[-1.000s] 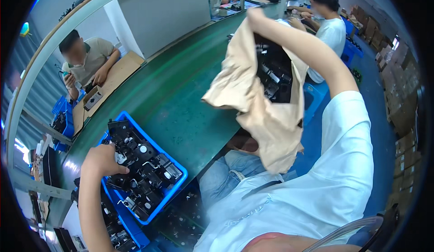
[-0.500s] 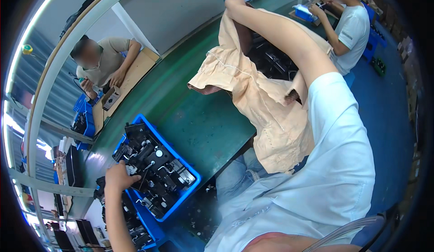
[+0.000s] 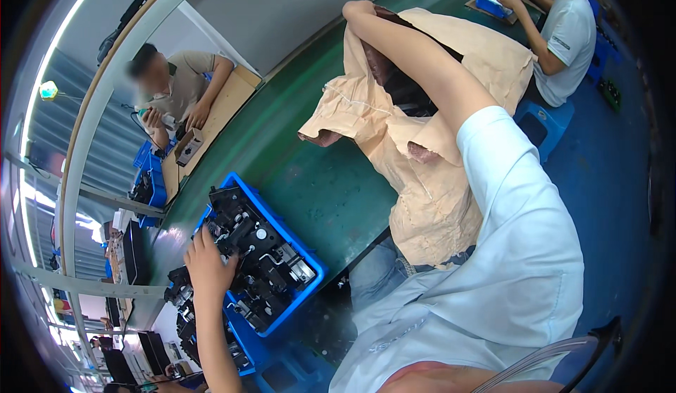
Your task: Inspecting and organizing small mechanical components at a factory assembly line workstation.
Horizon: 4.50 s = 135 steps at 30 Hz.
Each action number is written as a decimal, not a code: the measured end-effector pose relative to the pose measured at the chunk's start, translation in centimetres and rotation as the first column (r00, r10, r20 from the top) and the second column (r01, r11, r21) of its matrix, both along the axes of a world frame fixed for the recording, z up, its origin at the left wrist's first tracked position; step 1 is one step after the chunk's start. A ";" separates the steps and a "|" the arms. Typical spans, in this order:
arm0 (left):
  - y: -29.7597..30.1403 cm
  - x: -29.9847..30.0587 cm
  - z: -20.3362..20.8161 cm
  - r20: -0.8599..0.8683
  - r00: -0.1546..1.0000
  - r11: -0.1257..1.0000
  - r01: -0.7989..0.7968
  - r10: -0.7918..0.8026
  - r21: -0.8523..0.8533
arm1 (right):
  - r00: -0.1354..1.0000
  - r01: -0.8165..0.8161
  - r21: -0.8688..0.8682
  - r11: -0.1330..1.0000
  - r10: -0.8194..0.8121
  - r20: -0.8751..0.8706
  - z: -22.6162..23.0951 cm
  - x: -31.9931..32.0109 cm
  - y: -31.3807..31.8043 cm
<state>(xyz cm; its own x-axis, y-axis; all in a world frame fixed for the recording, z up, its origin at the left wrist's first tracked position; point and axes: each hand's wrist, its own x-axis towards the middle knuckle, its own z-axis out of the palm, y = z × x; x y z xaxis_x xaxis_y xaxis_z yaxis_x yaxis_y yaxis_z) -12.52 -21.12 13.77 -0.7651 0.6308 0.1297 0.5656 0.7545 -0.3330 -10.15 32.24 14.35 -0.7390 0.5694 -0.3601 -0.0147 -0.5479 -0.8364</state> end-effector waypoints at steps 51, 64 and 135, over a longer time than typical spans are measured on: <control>32.5 5.5 1.1 0.606 0.323 0.606 0.717 -0.727 0.345 | 0.997 -0.063 0.967 -0.248 0.036 0.074 -2.7 30.4 -4.9; 28.9 10.0 -1.8 0.554 0.200 0.402 0.875 -0.808 0.269 | 0.917 -0.347 0.911 -0.222 0.122 0.379 -3.0 29.5 -6.2; 36.1 1.6 -9.0 0.417 0.723 0.783 0.620 -0.551 -0.042 | 0.804 -0.093 0.989 -0.118 -0.595 0.004 -14.7 36.4 -12.8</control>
<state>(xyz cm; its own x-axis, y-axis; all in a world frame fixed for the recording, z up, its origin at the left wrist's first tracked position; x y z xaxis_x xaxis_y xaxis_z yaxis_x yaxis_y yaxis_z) -10.94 15.00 4.75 -0.2014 0.9528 -0.2273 0.9781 0.1833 -0.0984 26.29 19.46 -0.35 -0.4351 0.6587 0.6138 0.5308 0.7383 -0.4161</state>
